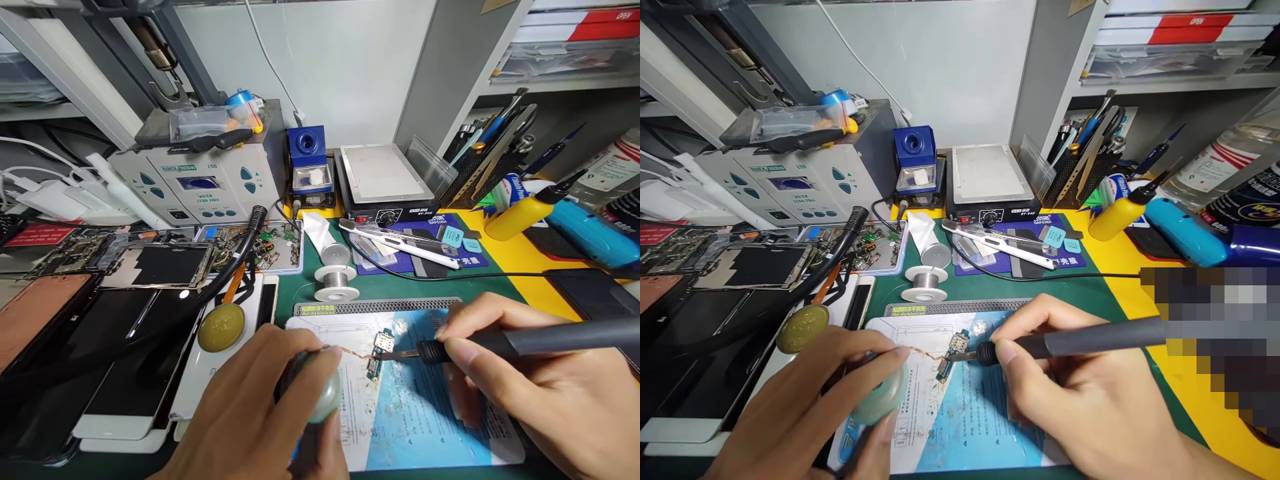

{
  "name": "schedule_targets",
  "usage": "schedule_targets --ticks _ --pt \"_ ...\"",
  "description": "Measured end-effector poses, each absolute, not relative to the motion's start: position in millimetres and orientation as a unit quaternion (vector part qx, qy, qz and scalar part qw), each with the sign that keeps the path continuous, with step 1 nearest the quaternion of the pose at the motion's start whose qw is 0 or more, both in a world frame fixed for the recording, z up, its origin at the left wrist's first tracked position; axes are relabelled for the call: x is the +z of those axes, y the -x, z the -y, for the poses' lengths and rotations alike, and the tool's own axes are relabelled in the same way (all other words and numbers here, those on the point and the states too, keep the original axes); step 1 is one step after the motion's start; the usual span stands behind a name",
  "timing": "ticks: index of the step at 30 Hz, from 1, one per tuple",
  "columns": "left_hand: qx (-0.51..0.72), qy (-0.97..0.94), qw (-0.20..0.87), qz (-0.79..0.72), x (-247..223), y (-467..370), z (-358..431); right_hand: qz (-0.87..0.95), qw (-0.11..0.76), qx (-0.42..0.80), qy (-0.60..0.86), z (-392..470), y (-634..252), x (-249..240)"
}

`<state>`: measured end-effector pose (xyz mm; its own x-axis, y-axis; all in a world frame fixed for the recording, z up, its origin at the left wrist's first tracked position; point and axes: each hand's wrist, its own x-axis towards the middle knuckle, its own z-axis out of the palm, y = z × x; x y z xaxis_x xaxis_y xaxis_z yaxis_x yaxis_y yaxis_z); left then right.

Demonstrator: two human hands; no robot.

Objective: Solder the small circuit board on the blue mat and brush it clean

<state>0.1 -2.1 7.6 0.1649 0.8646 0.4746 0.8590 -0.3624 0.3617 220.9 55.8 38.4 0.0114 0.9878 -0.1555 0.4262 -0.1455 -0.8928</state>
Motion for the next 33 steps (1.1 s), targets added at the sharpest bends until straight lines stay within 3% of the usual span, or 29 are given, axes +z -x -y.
schedule_targets --ticks 9,20,26,33 --pt "0.131 -0.811 0.084 -0.563 33.5 -3.7 -20.4 0.594 0.346 0.472 0.551 -62.2 -228.5 33.1" --pt "0.089 -0.828 0.029 -0.554 44.7 -14.9 -30.1 0.622 0.346 0.499 0.494 -68.7 -234.5 30.0" --pt "0.143 -0.818 0.055 -0.555 39.7 -16.6 -33.4 0.623 0.332 0.509 0.493 -68.7 -236.9 27.7" --pt "0.252 -0.793 0.065 -0.551 25.5 -15.5 -30.2 0.571 0.379 0.49 0.538 -61.8 -228.3 30.6"
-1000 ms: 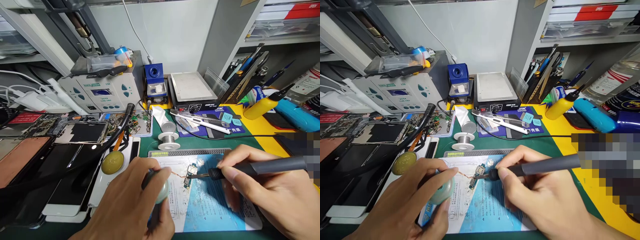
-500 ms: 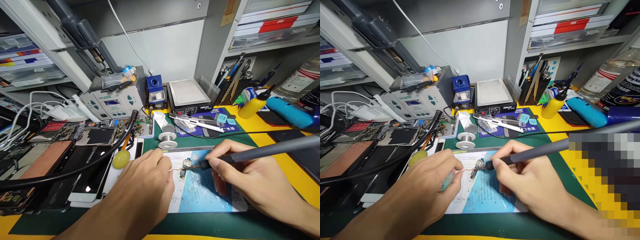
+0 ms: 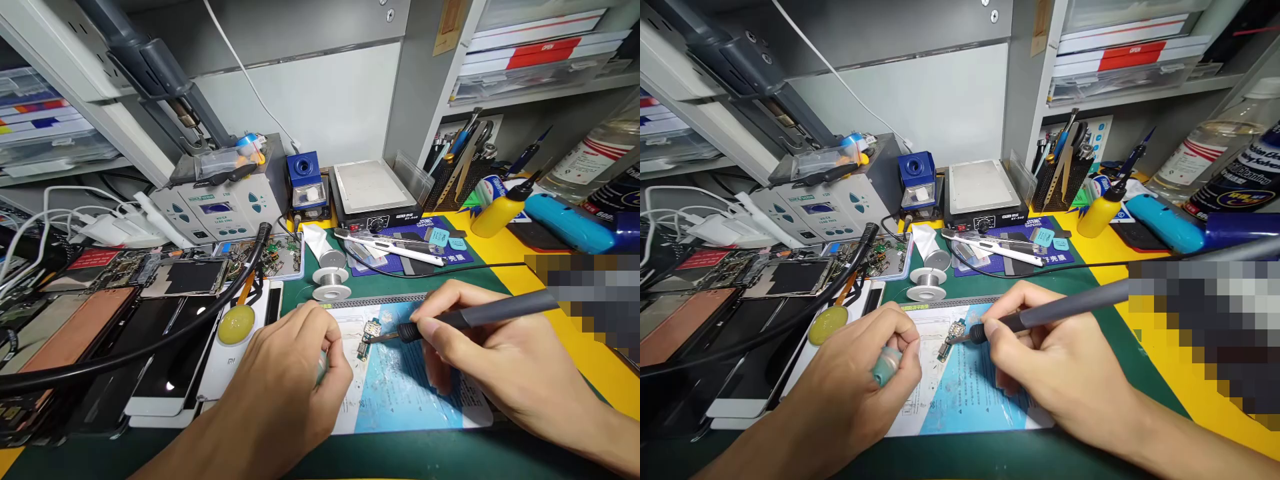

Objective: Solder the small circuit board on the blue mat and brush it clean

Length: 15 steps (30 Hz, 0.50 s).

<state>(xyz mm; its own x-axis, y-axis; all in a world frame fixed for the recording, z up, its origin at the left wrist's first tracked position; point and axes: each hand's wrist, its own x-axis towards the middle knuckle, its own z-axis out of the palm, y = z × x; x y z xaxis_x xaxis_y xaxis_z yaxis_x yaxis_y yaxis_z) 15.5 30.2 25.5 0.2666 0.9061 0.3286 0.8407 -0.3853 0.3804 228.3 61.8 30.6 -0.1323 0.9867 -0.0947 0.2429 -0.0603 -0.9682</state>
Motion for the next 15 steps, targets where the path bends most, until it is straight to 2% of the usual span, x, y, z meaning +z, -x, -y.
schedule_targets --ticks 3,8,15 --pt "0.277 -0.787 0.074 -0.546 23.4 -14.0 -27.3 0.554 0.382 0.51 0.536 -60.9 -226.9 33.0" --pt "0.29 -0.788 0.105 -0.533 26.2 -11.7 -23.9 0.486 0.394 0.612 0.483 -69.6 -237.8 27.0" --pt "0.21 -0.798 0.053 -0.563 30.1 -6.9 -25.2 0.507 0.394 0.591 0.488 -75.6 -245.6 22.6"
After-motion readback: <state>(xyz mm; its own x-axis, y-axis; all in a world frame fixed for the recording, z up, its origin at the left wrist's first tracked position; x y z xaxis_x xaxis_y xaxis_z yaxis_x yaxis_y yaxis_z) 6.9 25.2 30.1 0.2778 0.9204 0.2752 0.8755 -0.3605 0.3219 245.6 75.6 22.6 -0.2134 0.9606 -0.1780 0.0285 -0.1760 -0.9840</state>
